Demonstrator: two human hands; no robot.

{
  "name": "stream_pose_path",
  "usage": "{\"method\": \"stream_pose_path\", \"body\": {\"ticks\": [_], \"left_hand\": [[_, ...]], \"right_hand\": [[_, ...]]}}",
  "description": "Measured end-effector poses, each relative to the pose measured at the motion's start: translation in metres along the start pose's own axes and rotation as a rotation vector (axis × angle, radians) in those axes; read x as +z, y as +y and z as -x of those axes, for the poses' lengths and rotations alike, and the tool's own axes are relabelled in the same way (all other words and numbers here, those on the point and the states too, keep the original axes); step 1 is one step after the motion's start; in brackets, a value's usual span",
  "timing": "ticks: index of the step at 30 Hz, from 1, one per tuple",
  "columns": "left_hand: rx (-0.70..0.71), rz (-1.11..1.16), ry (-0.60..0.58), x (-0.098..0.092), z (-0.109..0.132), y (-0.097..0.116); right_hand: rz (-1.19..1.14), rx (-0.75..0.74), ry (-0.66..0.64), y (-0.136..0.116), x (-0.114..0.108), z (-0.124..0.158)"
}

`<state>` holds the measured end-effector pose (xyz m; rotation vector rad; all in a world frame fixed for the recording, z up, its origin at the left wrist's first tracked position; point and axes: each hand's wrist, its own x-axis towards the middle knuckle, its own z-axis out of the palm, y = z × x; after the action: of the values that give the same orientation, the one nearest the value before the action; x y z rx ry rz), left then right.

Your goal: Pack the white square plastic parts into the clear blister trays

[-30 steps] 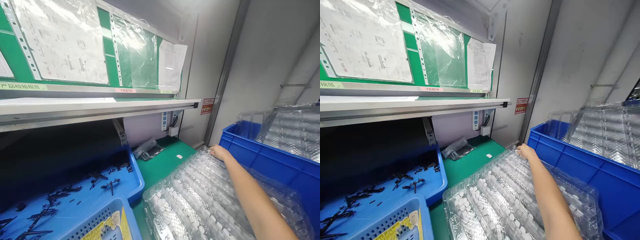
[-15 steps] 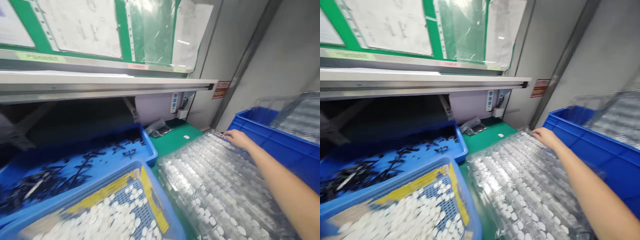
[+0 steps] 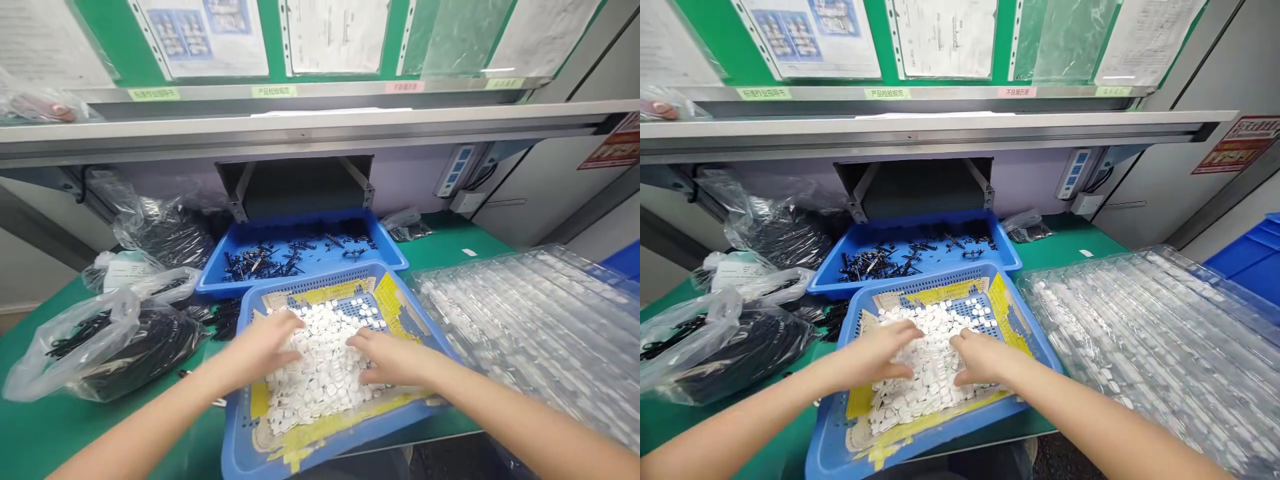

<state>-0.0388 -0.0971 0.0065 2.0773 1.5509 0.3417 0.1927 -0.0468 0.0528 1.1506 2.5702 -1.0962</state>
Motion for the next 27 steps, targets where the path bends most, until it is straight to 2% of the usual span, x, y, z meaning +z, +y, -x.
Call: {"method": "stream_pose_path", "body": {"ticks": [3, 6, 8, 11, 13, 16, 18, 20, 22, 27], "left_hand": [[0.097, -0.224, -0.211, 0.038, -0.029, 0.026], [0.074, -0.259, -0.31, 0.049, -0.048, 0.048], [0.104, -0.204, -0.336, 0.042, -0.05, 0.054], [0.093, -0.042, -0.28, 0.022, -0.049, 0.055], [0.058, 0.032, -0.211, 0.008, -0.049, 0.055], [0.028, 0.095, -0.105, -0.011, -0.051, 0.059], [-0.002, 0.248, -0.07, -0.021, -0.053, 0.062], [-0.018, 0.454, -0.086, -0.027, -0.055, 0.065], [-0.007, 0.596, -0.118, -0.029, -0.056, 0.067], [-0.019, 0.779, -0.119, -0.02, -0.059, 0.066]], "right_hand": [[-0.061, 0.117, 0.043, 0.005, 0.023, -0.021], [-0.213, 0.174, 0.071, 0.011, 0.037, -0.031], [-0.301, 0.198, 0.038, 0.014, 0.04, -0.033], [-0.452, 0.26, -0.021, 0.015, 0.037, -0.031], [-0.698, 0.304, -0.005, 0.013, 0.033, -0.029], [-1.187, 0.307, 0.083, 0.005, 0.024, -0.024], [-1.458, 0.298, 0.118, 0.0, 0.02, -0.021], [-1.674, 0.3, 0.115, -0.003, 0.017, -0.019], [-1.761, 0.293, 0.092, -0.005, 0.018, -0.017], [-1.814, 0.243, 0.074, -0.001, 0.023, -0.014]]}}
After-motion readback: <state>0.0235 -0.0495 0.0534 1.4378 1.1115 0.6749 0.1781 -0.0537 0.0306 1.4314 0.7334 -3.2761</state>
